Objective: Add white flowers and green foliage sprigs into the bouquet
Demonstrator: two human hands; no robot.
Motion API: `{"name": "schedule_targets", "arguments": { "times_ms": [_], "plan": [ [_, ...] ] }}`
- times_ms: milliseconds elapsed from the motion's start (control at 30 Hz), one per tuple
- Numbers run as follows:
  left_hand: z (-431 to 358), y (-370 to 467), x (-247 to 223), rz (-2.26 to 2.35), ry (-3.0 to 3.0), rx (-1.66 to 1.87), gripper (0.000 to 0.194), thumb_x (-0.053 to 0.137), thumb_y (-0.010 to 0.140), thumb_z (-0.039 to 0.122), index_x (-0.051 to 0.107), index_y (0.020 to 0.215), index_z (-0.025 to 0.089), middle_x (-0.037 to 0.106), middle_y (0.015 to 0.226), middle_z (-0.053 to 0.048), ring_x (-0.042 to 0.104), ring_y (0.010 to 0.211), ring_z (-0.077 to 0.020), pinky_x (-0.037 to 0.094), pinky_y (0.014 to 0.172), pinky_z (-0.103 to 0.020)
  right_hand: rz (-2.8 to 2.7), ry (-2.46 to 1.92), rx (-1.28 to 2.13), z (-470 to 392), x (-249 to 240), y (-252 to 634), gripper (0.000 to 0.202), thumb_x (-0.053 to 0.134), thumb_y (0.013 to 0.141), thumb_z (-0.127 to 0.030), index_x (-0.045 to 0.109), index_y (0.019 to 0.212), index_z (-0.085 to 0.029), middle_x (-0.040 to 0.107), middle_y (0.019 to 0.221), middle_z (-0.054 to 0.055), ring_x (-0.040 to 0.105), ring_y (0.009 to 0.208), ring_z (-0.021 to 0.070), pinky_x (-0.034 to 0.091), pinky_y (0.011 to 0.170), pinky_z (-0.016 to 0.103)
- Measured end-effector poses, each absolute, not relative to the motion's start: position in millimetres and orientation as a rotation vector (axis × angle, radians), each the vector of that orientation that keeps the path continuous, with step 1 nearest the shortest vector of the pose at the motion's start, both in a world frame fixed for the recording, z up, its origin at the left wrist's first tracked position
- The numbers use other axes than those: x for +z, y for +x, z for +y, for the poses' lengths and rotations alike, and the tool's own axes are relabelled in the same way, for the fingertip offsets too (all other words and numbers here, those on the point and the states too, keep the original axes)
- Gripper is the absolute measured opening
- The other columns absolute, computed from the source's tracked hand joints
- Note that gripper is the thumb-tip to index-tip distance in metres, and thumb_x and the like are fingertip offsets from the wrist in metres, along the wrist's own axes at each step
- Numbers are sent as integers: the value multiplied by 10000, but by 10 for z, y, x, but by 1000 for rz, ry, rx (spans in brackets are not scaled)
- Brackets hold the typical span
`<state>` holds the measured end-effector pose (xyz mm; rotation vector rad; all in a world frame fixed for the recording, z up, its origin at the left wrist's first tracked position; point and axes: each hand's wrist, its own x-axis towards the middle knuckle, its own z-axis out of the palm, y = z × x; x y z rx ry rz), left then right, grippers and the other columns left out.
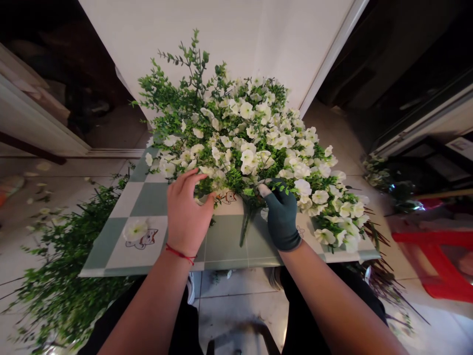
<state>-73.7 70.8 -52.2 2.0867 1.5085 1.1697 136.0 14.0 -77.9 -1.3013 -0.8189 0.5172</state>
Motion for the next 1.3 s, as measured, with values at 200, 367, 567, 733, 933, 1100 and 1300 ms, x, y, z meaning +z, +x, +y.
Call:
{"name": "schedule_targets", "arguments": {
  "times_ms": [200, 367, 567, 733, 933, 1100, 1300],
  "plan": [
    [745, -766, -584, 1607, 2146, 1161, 99, 758, 996, 311, 766, 1070, 246, 755, 1399, -147, 622, 1355, -463, 411, 1226, -712, -810, -1304, 527, 137, -785, 1363, 252, 832, 861, -437, 807, 924, -194, 841, 954, 43, 732, 929, 228, 587, 948, 406],
    [674, -763, -474, 1744, 2238, 1228, 73, 759, 1013, 319, 783, 989, 255, 700, 1544, -108, 492, 1522, -512, 343, 1238, -758, -818, -1303, 528, 135, -788, 1366, 271, 828, 864, -443, 810, 952, -187, 848, 977, 49, 743, 956, 235, 591, 980, 416],
    [419, -671, -323, 1189, 2135, 1469, 175, 662, 1079, 234, 764, 1216, 273, 817, 1186, -28, 753, 1124, -238, 573, 1031, -398, -856, -1313, 501, 143, -783, 1361, 264, 821, 878, -450, 784, 949, -198, 828, 962, 45, 741, 952, 238, 596, 952, 414],
    [338, -543, -302, 1078, 1777, 1369, 198, 659, 1078, 215, 809, 1180, 294, 776, 1097, -6, 676, 917, -170, 499, 740, -288, -891, -1319, 473, 153, -765, 1358, 253, 799, 894, -449, 779, 967, -208, 822, 950, 41, 747, 937, 233, 600, 930, 400],
    [335, -374, -154, 1104, 1804, 1298, 168, 819, 1002, 255, 833, 1155, 323, 781, 1048, 34, 617, 801, -140, 479, 717, -273, -925, -1315, 473, 131, -717, 1352, 212, 784, 905, -416, 769, 934, -206, 823, 918, 36, 748, 885, 208, 601, 875, 364],
    [279, -267, -98, 1063, 1940, 1151, 153, 677, 1110, 262, 825, 1142, 286, 780, 1080, 19, 656, 848, -146, 507, 784, -289, -943, -1294, 511, 123, -750, 1363, 210, 790, 936, -412, 777, 980, -207, 821, 959, 31, 745, 921, 203, 594, 911, 363],
    [351, -211, -188, 1168, 2118, 1149, 219, 596, 1139, 228, 813, 1120, 205, 780, 1123, -30, 727, 1012, -185, 534, 887, -323, -969, -1231, 491, 136, -799, 1339, 167, 797, 954, -381, 777, 992, -220, 827, 987, 39, 760, 949, 210, 602, 946, 383]
  ]
}}
